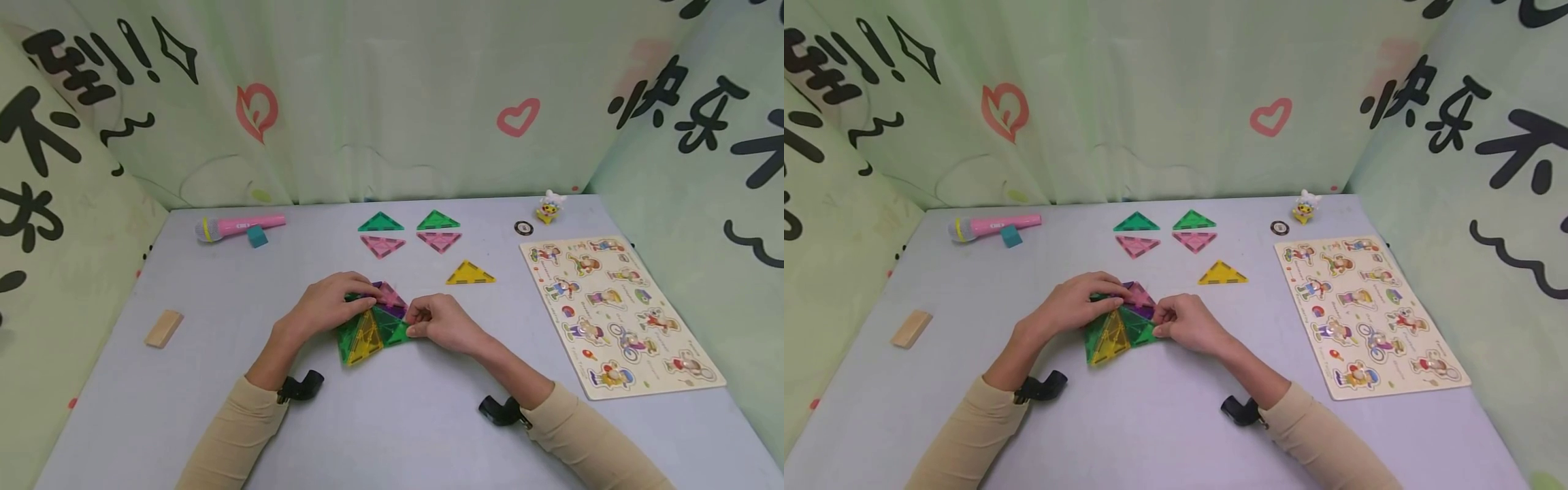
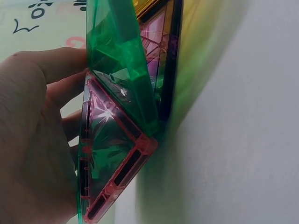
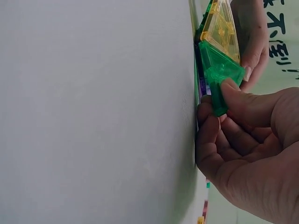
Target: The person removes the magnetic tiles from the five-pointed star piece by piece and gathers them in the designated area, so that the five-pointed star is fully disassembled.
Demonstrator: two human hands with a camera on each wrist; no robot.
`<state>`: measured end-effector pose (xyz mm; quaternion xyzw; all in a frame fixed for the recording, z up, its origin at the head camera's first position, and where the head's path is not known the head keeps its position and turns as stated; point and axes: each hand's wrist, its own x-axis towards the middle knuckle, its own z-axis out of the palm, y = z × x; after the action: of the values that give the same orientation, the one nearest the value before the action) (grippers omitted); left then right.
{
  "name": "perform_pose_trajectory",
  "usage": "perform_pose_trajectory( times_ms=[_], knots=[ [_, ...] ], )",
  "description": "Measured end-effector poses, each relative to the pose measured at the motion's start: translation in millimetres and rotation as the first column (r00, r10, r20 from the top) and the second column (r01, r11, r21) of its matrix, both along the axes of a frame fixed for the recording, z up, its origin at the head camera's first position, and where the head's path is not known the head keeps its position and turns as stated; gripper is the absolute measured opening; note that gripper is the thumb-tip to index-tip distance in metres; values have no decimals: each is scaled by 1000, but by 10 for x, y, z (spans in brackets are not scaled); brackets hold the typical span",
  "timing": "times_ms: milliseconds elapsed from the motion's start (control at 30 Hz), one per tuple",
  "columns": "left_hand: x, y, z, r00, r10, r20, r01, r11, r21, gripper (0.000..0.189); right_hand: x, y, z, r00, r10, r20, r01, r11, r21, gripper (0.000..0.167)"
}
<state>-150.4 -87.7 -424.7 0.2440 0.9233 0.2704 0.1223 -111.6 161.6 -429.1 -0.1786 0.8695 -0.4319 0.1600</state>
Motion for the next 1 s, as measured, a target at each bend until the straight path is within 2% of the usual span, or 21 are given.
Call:
perform_pose_trajectory(
  times_ms=[333,500,767,1000],
  knots=[
    [-11,19,-3,1000,2,-24,-3,999,-40,27,28,36,59,1000,22,19,-23,999,31,4],
    [-12,20,-5,1000,-1,-31,0,999,-33,27,48,155,95,999,18,49,-18,1000,-1,4],
    [-4,26,-10,999,1,-33,-2,1000,-29,27,30,514,118,993,-50,107,57,996,-66,17],
    [2,29,-4,1000,17,-18,-18,999,-48,28,-25,813,136,965,-190,182,208,974,-89,22]
  ],
)
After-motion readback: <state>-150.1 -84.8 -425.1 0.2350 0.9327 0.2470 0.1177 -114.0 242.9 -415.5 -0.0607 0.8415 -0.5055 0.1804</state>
